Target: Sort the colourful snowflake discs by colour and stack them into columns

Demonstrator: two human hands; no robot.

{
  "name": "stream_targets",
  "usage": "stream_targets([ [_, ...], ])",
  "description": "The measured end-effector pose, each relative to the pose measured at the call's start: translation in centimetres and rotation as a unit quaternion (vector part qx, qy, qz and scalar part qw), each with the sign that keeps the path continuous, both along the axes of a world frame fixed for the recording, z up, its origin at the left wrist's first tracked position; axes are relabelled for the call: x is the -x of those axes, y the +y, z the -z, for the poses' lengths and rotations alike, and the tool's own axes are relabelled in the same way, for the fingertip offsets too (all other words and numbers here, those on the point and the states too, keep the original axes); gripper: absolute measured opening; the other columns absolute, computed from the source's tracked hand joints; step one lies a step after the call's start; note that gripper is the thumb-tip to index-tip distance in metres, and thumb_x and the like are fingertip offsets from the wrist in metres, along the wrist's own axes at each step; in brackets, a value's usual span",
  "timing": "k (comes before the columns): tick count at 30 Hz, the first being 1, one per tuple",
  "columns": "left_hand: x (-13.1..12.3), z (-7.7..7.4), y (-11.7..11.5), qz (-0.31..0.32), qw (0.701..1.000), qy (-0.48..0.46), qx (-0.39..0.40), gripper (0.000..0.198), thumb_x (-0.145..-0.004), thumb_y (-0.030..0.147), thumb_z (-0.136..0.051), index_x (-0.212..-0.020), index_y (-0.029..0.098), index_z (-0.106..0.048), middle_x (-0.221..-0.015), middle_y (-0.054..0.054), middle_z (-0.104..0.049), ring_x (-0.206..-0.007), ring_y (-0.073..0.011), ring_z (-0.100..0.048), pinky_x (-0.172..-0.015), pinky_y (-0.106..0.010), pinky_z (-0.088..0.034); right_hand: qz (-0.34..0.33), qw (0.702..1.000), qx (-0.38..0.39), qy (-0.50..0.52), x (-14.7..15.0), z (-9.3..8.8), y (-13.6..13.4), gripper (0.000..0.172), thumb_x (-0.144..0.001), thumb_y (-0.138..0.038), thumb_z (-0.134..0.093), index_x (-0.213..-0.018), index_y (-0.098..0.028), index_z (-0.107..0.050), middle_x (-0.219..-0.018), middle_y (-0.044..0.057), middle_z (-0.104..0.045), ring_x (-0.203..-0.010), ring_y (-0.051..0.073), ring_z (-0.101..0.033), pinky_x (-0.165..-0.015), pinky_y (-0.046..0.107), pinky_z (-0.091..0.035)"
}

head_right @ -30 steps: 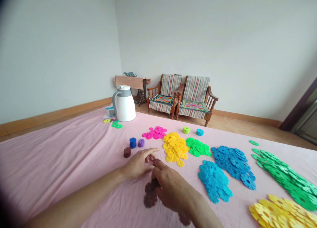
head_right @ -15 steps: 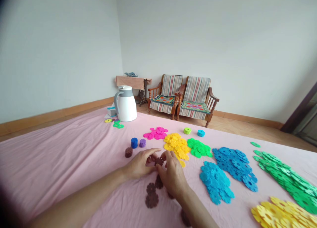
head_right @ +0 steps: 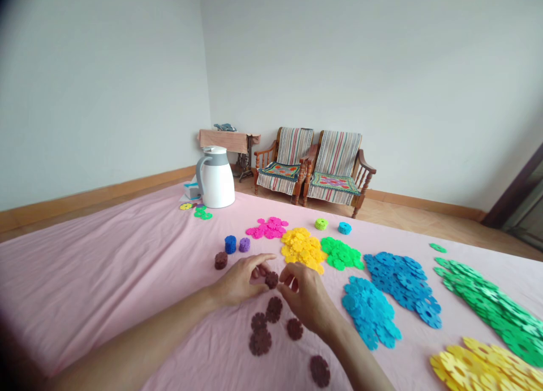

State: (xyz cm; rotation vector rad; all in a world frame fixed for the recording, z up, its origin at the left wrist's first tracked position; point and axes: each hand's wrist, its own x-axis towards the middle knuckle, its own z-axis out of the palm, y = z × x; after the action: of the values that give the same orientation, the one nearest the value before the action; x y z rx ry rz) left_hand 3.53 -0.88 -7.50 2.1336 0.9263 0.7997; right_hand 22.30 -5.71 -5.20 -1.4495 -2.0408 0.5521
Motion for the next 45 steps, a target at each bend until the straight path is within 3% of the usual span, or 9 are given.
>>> stream_targets([
  [3,0.0,-0.1,0.0,0.0,1.0,0.001,0.006,0.068,-0.062,0.008,-0.063,-0.128,0.018,-0.046,-0.092,-0.003,-0.066,-0.081,-0.0145,-0.058,-0.072,-0.024,-0.047,-0.092,0.994,0.052,-0.011,-0.8,-1.0,-1.2,0.031,-0.067,-0.008,-0.054,-0.092,-0.023,-0.063,-0.086,0.0,-0.06,-0.074,0.013,-0.057,-0.067,0.025,-0.043],
  [6,-0.1,-0.2,0.0,-0.007,1.0,0.005,0.007,0.068,-0.062,0.008,-0.064,-0.127,0.017,-0.047,-0.091,-0.003,-0.066,-0.08,-0.0146,-0.059,-0.071,-0.023,-0.046,-0.115,0.99,0.07,-0.036,-0.8,-1.2,-1.9,0.043,-0.064,-0.006,-0.054,-0.101,-0.026,-0.063,-0.09,0.001,-0.058,-0.078,0.014,-0.055,-0.07,0.026,-0.043],
  [18,0.0,-0.1,0.0,-0.004,1.0,0.003,0.007,0.067,-0.062,0.008,-0.063,-0.127,0.017,-0.047,-0.091,-0.003,-0.065,-0.081,-0.015,-0.059,-0.071,-0.023,-0.046,-0.108,0.989,0.055,-0.085,-0.1,-1.0,-1.6,0.024,-0.065,-0.009,-0.052,-0.086,-0.019,-0.057,-0.082,0.001,-0.055,-0.07,0.012,-0.05,-0.063,0.024,-0.039],
  [23,0.0,0.0,0.1,0.001,1.0,-0.004,0.002,0.067,-0.062,0.007,-0.062,-0.126,0.019,-0.047,-0.091,-0.002,-0.065,-0.082,-0.015,-0.059,-0.072,-0.024,-0.046,-0.075,0.995,0.0,-0.06,0.5,-1.0,-1.4,0.018,-0.067,-0.009,-0.051,-0.082,-0.018,-0.055,-0.08,0.001,-0.055,-0.071,0.012,-0.051,-0.065,0.025,-0.04],
  [27,0.1,0.0,0.0,0.01,1.0,-0.007,0.006,0.064,-0.064,0.008,-0.062,-0.125,0.018,-0.047,-0.093,-0.003,-0.065,-0.081,-0.015,-0.059,-0.072,-0.024,-0.046,-0.013,0.997,-0.077,-0.001,1.2,0.1,-0.3,0.013,-0.073,-0.014,-0.05,-0.084,-0.019,-0.055,-0.081,0.001,-0.056,-0.071,0.013,-0.053,-0.068,0.027,-0.042],
  [34,0.0,0.2,0.0,0.019,1.0,-0.023,0.005,0.065,-0.065,0.007,-0.06,-0.127,0.017,-0.043,-0.095,-0.003,-0.066,-0.08,-0.0146,-0.06,-0.072,-0.025,-0.046,0.017,0.994,-0.105,0.009,1.8,1.6,0.9,0.019,-0.076,-0.017,-0.052,-0.092,-0.021,-0.061,-0.085,0.002,-0.059,-0.075,0.015,-0.055,-0.072,0.031,-0.044],
  [42,0.0,0.1,-0.1,0.016,1.0,-0.019,0.006,0.064,-0.066,0.008,-0.06,-0.127,0.018,-0.044,-0.094,-0.003,-0.065,-0.08,-0.0149,-0.059,-0.072,-0.025,-0.046,0.017,0.993,-0.116,0.007,1.8,1.5,0.8,0.019,-0.078,-0.02,-0.054,-0.096,-0.02,-0.061,-0.088,0.004,-0.06,-0.074,0.015,-0.057,-0.07,0.03,-0.045],
  [45,0.0,0.1,-0.1,0.008,1.0,-0.005,0.012,0.065,-0.066,0.009,-0.061,-0.128,0.018,-0.044,-0.093,-0.003,-0.065,-0.08,-0.0153,-0.059,-0.073,-0.026,-0.046,0.029,0.993,-0.11,0.015,1.2,0.7,0.6,0.013,-0.08,-0.023,-0.052,-0.087,-0.018,-0.061,-0.083,0.003,-0.061,-0.07,0.014,-0.057,-0.067,0.029,-0.045],
])
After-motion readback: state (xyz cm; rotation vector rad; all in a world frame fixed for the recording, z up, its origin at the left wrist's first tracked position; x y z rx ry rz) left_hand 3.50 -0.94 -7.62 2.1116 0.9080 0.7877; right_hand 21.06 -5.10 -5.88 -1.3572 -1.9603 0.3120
